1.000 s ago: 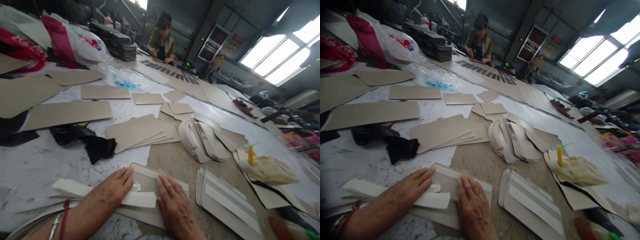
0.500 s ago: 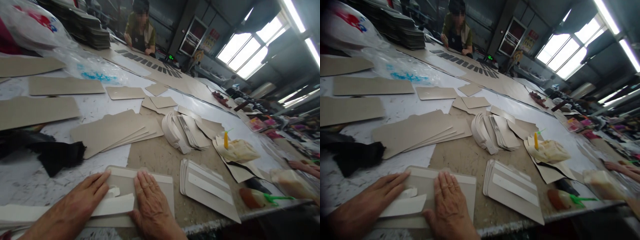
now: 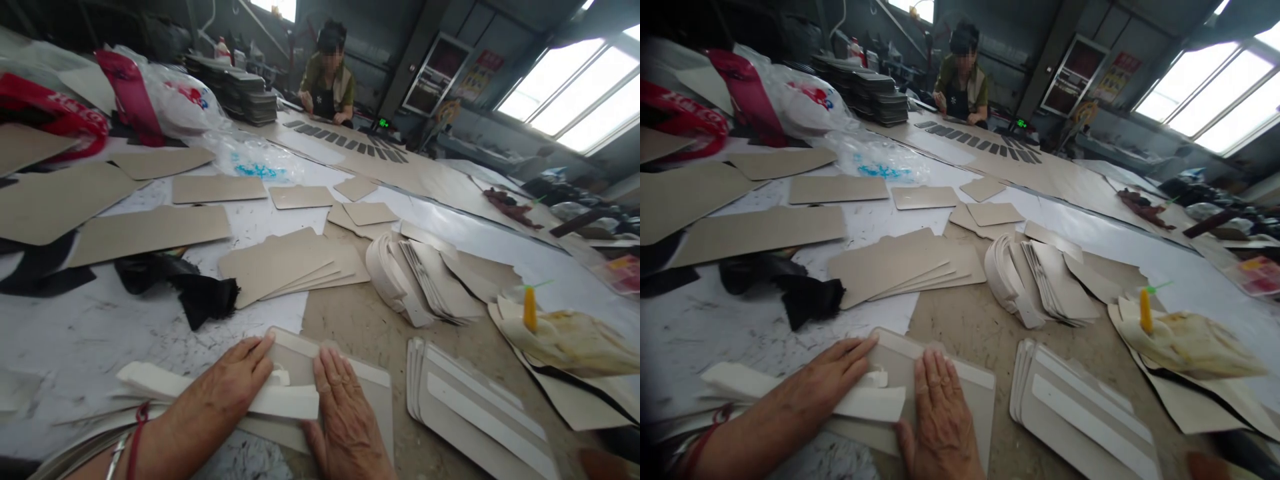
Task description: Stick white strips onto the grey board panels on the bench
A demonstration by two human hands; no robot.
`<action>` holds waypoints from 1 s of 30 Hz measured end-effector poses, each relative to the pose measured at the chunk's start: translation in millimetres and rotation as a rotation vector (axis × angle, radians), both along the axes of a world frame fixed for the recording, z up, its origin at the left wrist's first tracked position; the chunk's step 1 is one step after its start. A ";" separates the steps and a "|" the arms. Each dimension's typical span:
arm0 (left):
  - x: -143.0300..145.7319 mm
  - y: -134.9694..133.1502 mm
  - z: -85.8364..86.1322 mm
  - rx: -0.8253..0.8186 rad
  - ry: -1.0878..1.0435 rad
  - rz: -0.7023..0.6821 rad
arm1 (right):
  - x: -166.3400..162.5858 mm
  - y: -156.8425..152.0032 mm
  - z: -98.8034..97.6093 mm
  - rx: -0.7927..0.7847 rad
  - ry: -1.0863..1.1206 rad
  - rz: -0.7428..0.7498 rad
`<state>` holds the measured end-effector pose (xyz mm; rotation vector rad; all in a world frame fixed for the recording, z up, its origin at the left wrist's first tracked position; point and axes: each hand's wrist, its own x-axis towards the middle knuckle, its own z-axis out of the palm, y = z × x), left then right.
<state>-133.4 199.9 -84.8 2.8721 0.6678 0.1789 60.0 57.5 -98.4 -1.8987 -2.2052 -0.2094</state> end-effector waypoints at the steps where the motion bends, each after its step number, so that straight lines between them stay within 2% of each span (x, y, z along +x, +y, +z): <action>1: -0.1 0.5 -0.2 0.003 -0.011 0.005 | -0.2 -0.3 0.1 0.000 0.001 0.000; 6: -0.3 0.0 14.1 0.028 0.004 -0.003 | -0.6 -1.4 1.5 0.009 0.014 -0.001; 10: 13.9 -8.1 26.4 -0.040 -0.055 -0.118 | 0.5 -0.4 5.8 0.059 0.041 0.017; 13: 29.8 -12.8 18.6 -0.092 -0.078 -0.198 | 1.0 0.8 9.8 0.092 0.076 0.017; 17: 38.4 -11.2 4.2 -0.115 -0.103 -0.182 | -1.9 3.0 11.5 0.086 0.123 -0.013; 20: 37.0 -8.0 6.7 -0.109 -0.138 -0.201 | -3.1 2.1 10.5 0.081 0.112 -0.048; 25: 36.8 -7.2 13.5 0.004 -0.112 -0.197 | 12.1 -20.9 5.3 0.065 0.050 -0.279; 28: 32.4 -6.5 7.0 0.060 -0.088 -0.214 | 26.2 -39.5 0.3 0.028 0.042 -0.382; 30: 31.1 -8.0 0.7 0.038 -0.124 -0.231 | 29.7 -47.9 0.4 -0.010 0.039 -0.412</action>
